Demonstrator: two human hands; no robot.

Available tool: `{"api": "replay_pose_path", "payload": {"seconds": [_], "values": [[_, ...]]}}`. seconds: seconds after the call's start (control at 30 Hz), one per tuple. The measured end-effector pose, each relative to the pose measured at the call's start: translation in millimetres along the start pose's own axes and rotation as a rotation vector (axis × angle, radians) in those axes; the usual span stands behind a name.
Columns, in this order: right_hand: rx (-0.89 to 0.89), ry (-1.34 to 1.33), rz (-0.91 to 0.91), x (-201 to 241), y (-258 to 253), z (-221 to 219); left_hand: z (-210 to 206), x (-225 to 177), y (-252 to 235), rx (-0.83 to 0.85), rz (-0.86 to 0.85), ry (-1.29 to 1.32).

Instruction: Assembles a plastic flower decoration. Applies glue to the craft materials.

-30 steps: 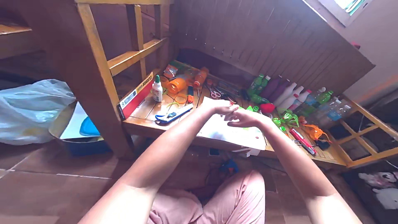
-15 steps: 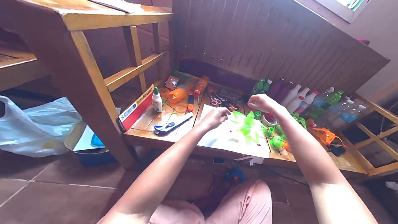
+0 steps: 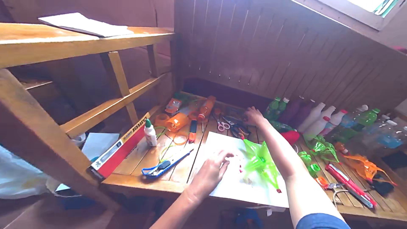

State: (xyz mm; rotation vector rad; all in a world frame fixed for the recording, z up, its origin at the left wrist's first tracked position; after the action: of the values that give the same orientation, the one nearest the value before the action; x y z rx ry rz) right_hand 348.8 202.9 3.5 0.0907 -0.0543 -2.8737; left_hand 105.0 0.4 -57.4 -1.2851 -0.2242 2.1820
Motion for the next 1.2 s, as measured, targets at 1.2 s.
{"api": "replay_pose_path", "payload": {"seconds": [1.2], "values": [[-0.623,-1.492,0.007,144,271,-40,-13,-34,14,-0.136,0.438,0.49]]}}
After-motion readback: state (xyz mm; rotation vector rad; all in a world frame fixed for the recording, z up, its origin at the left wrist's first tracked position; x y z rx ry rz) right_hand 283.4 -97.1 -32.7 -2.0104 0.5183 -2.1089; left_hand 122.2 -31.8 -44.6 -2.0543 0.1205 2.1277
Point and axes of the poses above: each hand's wrist, its own y-axis away from the middle knuckle, its own z-axis out of the back of the hand, x = y × z, the point moved 2 cm from there along -y, towards the middle knuckle, and after that the axes turned 7 degrees about z, right-handed, at the moved point
